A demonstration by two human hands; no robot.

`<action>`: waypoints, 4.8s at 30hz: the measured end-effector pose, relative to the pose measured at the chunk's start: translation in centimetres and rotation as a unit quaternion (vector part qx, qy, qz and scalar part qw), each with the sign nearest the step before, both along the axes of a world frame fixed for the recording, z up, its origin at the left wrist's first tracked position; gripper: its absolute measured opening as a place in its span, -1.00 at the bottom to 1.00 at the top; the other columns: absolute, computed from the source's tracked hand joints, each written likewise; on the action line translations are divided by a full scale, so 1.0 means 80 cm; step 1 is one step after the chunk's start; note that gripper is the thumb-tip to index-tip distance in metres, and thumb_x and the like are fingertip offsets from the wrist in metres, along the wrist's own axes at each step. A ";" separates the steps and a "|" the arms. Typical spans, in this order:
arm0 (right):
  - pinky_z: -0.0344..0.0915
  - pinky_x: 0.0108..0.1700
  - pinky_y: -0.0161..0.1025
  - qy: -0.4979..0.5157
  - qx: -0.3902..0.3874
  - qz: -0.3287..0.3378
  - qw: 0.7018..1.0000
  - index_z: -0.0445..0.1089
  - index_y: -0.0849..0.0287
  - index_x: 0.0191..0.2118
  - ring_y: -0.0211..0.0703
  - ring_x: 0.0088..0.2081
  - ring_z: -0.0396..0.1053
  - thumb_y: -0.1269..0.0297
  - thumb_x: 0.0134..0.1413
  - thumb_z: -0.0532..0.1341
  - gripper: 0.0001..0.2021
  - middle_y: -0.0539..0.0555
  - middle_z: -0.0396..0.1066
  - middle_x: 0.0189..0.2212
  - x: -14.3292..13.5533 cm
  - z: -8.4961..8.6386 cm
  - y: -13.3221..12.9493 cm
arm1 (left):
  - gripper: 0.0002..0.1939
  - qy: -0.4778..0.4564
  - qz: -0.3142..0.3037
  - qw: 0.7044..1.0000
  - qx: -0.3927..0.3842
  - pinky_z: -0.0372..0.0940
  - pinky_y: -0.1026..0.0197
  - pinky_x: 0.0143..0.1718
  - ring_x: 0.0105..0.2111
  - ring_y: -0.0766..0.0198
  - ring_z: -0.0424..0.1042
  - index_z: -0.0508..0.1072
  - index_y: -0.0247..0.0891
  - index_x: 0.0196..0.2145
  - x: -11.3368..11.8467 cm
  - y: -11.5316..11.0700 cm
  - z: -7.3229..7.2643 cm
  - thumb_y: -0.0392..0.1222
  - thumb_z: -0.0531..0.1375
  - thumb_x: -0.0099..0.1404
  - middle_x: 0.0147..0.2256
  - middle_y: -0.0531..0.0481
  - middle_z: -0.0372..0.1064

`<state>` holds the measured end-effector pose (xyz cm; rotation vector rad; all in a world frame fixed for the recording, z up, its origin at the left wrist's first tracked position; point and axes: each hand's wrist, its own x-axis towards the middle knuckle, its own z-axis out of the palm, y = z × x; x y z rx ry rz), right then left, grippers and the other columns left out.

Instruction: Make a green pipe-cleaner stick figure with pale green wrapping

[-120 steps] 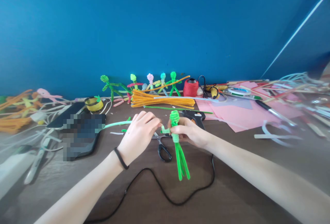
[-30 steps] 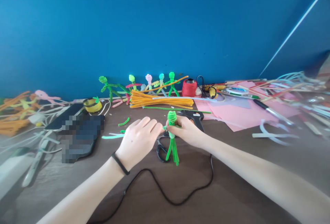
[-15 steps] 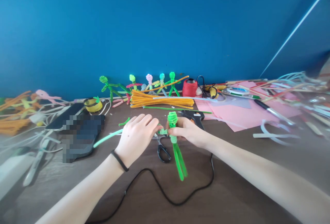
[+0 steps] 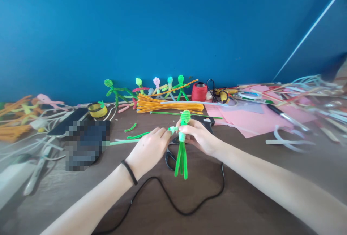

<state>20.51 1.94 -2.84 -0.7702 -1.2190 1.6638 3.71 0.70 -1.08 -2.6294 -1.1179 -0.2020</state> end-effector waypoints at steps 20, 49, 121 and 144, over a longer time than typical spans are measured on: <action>-0.03 -0.52 -0.38 -0.247 0.141 0.028 0.958 0.20 0.24 -0.56 -0.40 -0.59 0.02 0.41 -0.13 0.08 -0.93 -0.12 0.10 -0.66 0.001 -0.003 0.003 | -0.79 0.025 0.002 0.990 0.140 0.06 0.23 -0.54 -0.50 0.25 0.25 0.27 -0.23 -0.54 -0.004 -0.005 0.018 -0.21 0.01 0.24 -0.59 0.05 0.21; -0.19 -0.64 -0.39 -0.080 0.027 -0.023 0.996 0.16 0.21 -0.51 -0.44 -0.67 -0.12 0.29 -0.14 0.14 -0.87 -0.16 -0.07 -0.70 -0.004 -0.007 0.005 | -0.86 0.041 -0.051 0.997 0.035 0.23 0.17 -0.37 -0.43 0.23 0.29 0.31 -0.30 -0.43 0.004 -0.007 0.000 -0.42 0.00 0.19 -0.45 -0.03 0.29; -0.12 -0.65 -0.40 -0.160 0.098 -0.030 0.982 0.07 0.17 -0.56 -0.44 -0.72 -0.09 0.42 -0.15 0.02 -0.91 -0.19 -0.02 -0.77 -0.006 -0.013 0.004 | -0.82 -0.028 0.139 0.987 -0.069 0.19 0.19 -0.36 -0.40 0.17 0.38 0.31 -0.29 -0.36 0.012 -0.017 -0.003 -0.33 -0.07 0.21 -0.45 -0.07 0.37; -0.02 -0.53 -0.39 -0.219 0.148 -0.027 0.964 0.11 0.19 -0.49 -0.39 -0.59 0.00 0.44 -0.13 0.03 -0.96 -0.14 0.05 -0.64 -0.006 -0.011 0.002 | -0.78 -0.186 -0.009 0.980 -0.069 0.18 0.26 -0.30 -0.34 0.31 0.27 0.33 -0.26 -0.39 0.002 -0.004 0.011 -0.31 -0.08 0.27 -0.38 -0.01 0.27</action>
